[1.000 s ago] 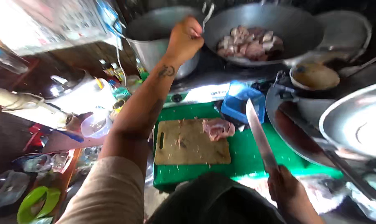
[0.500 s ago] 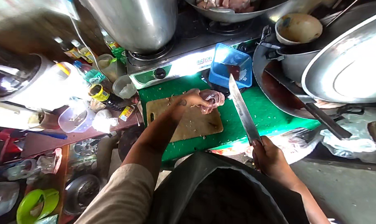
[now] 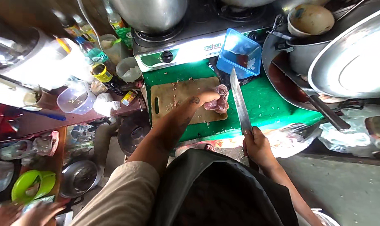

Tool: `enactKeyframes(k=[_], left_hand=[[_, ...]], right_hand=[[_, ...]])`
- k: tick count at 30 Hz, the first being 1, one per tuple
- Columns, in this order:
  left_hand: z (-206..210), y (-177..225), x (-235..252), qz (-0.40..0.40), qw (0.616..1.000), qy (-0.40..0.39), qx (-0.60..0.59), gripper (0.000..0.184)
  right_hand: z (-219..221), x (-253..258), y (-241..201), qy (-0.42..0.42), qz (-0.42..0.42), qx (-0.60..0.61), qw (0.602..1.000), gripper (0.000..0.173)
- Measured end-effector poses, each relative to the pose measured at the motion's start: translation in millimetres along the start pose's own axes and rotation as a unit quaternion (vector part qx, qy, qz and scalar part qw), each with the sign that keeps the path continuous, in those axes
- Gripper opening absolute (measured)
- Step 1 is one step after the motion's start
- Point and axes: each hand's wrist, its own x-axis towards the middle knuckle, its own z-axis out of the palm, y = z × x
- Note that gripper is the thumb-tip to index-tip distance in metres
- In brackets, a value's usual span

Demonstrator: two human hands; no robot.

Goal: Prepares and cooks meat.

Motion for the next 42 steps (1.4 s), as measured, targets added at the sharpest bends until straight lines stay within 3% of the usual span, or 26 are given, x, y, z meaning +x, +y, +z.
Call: enactKeyframes(k=[7,9,13,19,23,28,35,39,42], left_hand=[[8,-73,-32,0.005,0.968,0.094,-0.231,0.037],[7,-94,-31,-0.007,0.974,0.112,-0.196,0.039],[2,-92,-40,-0.018,0.982,0.155,-0.111,0.059],[4,-93,-33,-0.008,0.980,0.194,-0.032,0.053],[8,-99,-27,0.009,0.978,0.200,-0.060,0.050],[11,-104,-27,0.034,0.971,0.207,-0.112,0.046],[13,-105,-25,0.018,0.975,0.206,-0.082,0.045],[9,-105,-23,0.012,0.977,0.201,-0.063,0.042],[7,-107,-18,0.010,0.975,0.209,-0.071,0.042]], right_hand=[[41,-5,-10,-0.013,-0.048,-0.006,0.999,0.030],[53,-5,-14,-0.020,-0.091,-0.061,0.994,0.034],[68,1,-30,-0.048,-0.105,-0.211,0.971,0.035],[79,12,-46,-0.072,-0.065,-0.283,0.954,0.034],[83,11,-57,-0.080,-0.043,-0.279,0.956,0.032],[87,4,-51,-0.058,-0.084,-0.276,0.956,0.030],[102,35,-88,-0.111,0.006,-0.342,0.933,0.034],[116,72,-90,-0.094,-0.028,-0.345,0.933,0.034],[103,57,-80,-0.109,-0.032,-0.353,0.929,0.035]])
